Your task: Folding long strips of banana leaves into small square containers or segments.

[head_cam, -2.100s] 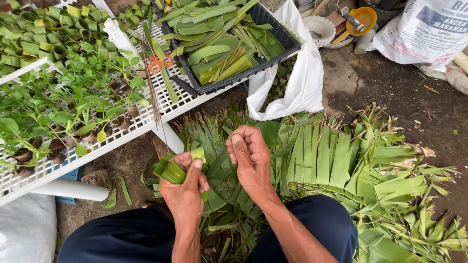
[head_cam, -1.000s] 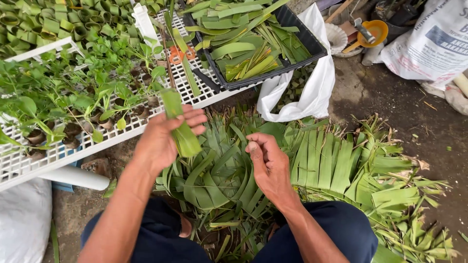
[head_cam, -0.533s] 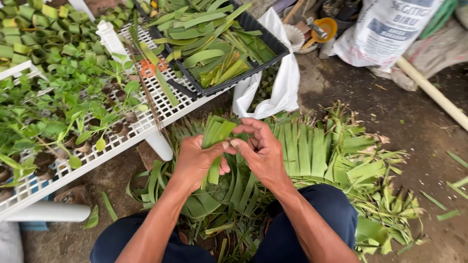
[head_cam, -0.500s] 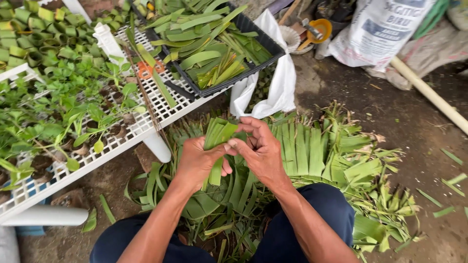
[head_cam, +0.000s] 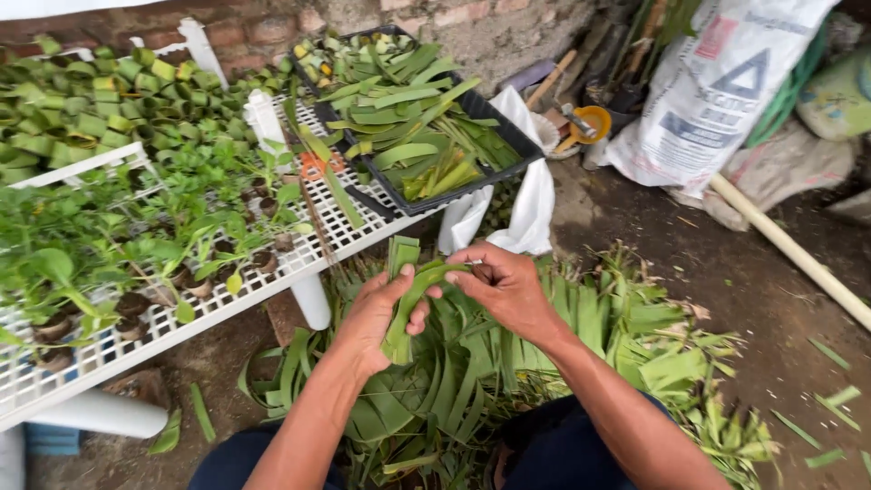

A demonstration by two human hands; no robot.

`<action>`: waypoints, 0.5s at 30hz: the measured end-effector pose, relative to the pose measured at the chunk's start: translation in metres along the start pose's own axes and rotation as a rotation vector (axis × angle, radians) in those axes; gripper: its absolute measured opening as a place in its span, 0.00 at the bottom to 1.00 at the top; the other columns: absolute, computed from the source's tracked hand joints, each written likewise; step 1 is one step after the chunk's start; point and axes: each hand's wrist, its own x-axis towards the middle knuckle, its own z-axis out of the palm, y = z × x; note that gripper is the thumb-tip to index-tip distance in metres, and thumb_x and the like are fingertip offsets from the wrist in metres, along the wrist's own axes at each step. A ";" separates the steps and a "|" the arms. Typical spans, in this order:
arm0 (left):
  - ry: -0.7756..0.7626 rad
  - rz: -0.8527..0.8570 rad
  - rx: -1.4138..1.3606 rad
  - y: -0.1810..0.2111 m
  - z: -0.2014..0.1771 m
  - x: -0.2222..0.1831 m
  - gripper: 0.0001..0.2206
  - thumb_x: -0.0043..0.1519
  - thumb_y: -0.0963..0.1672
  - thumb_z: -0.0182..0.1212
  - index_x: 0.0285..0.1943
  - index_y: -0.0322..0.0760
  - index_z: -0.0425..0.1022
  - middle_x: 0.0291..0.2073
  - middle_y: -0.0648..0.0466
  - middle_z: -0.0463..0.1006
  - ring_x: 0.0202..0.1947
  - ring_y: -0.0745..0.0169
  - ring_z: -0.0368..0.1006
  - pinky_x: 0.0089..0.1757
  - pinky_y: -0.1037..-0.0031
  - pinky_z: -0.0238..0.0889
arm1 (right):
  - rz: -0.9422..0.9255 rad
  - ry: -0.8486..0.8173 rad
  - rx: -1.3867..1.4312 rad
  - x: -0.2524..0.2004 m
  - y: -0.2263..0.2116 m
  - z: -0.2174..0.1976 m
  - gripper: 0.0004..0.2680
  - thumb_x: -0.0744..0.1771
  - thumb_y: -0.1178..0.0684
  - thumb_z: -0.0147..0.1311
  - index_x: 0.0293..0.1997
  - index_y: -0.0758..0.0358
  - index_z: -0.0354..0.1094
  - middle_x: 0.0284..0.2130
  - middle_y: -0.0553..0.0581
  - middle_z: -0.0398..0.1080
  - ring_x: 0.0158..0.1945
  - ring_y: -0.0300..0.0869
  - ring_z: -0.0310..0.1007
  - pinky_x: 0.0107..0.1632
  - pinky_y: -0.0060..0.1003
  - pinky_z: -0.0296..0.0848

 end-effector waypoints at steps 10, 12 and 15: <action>0.156 -0.437 0.347 -0.020 -0.012 -0.034 0.22 0.67 0.43 0.54 0.71 0.36 0.68 0.42 0.46 0.79 0.29 0.63 0.70 0.31 0.74 0.70 | -0.249 -0.304 -0.374 -0.046 0.048 -0.010 0.07 0.65 0.64 0.61 0.46 0.64 0.74 0.43 0.64 0.78 0.31 0.37 0.83 0.24 0.17 0.80; 0.111 -0.518 0.381 -0.014 -0.001 -0.039 0.21 0.68 0.43 0.52 0.72 0.38 0.68 0.43 0.49 0.79 0.28 0.66 0.68 0.31 0.76 0.68 | -0.250 -0.310 -0.391 -0.053 0.046 -0.013 0.08 0.64 0.64 0.63 0.45 0.65 0.73 0.43 0.64 0.79 0.36 0.41 0.85 0.31 0.19 0.84; -0.020 -0.545 0.432 -0.034 -0.015 -0.036 0.20 0.67 0.47 0.53 0.68 0.38 0.71 0.40 0.53 0.80 0.26 0.71 0.66 0.28 0.82 0.62 | -0.243 -0.304 -0.324 -0.049 0.024 -0.011 0.08 0.63 0.66 0.62 0.44 0.69 0.71 0.41 0.64 0.79 0.38 0.44 0.87 0.35 0.22 0.90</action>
